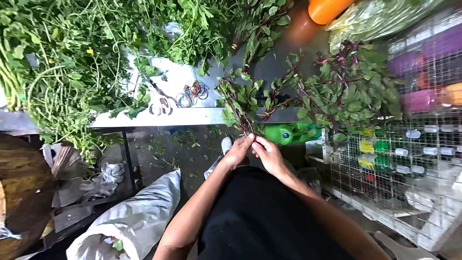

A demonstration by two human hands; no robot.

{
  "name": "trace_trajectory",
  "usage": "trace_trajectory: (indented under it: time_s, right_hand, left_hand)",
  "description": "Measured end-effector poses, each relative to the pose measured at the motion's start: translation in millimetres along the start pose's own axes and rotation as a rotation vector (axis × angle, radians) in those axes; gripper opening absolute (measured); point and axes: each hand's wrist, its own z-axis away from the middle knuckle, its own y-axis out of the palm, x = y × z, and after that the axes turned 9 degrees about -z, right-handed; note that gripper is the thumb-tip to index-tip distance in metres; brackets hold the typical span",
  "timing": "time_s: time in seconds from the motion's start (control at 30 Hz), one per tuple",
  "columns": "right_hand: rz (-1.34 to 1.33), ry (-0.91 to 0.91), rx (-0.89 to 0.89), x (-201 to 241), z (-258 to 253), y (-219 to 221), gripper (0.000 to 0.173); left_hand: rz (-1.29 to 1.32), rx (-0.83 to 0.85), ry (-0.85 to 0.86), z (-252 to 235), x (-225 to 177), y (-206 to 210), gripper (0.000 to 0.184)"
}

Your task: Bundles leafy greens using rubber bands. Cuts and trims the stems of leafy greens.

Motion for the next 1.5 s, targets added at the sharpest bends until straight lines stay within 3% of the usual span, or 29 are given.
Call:
trace_trajectory:
  time_s: [0.13,0.37,0.53,0.67,0.8,0.97,1.1,1.2,1.5]
  right_hand:
    - [0.07,-0.197,-0.001,13.3,9.4,-2.4,0.033]
    - [-0.093,0.145,0.106,-5.3,-13.1,2.1,0.03]
    - [-0.238,0.17,0.122,-8.9,-11.6,5.8,0.023]
    - [0.023,0.096,0.154,-5.4,-9.0,11.4,0.027]
    - [0.208,0.004,0.276,8.3,-5.2,-11.6,0.036]
    - [0.05,0.114,0.108,13.2,-24.8,-33.7,0.035]
    - [-0.239,0.189,0.175,1.1,-53.0,-13.9,0.047]
    - [-0.438,0.214,0.118,-2.3,-65.3,9.4,0.038]
    - [-0.448,0.248,0.066,-9.6,-68.7,24.1,0.031]
  left_hand:
    - [-0.196,-0.061,0.218,7.2,-18.2,2.7,0.037]
    - [0.064,-0.119,-0.178,-3.6,1.4,-1.0,0.036]
    - [0.258,-0.028,-0.257,-9.3,2.7,-4.7,0.042]
    - [0.268,-0.154,-0.312,-20.3,-9.3,7.7,0.032]
    - [0.1,-0.242,-0.244,-16.8,-28.4,1.7,0.021]
    - [-0.215,-0.184,-0.25,1.1,-29.9,-23.1,0.021]
    - [-0.519,-0.209,-0.274,9.2,-15.4,-25.8,0.023]
    - [-0.581,-0.196,-0.341,8.2,0.5,-24.6,0.029]
    - [-0.702,-0.352,-0.31,5.5,0.7,-26.1,0.037]
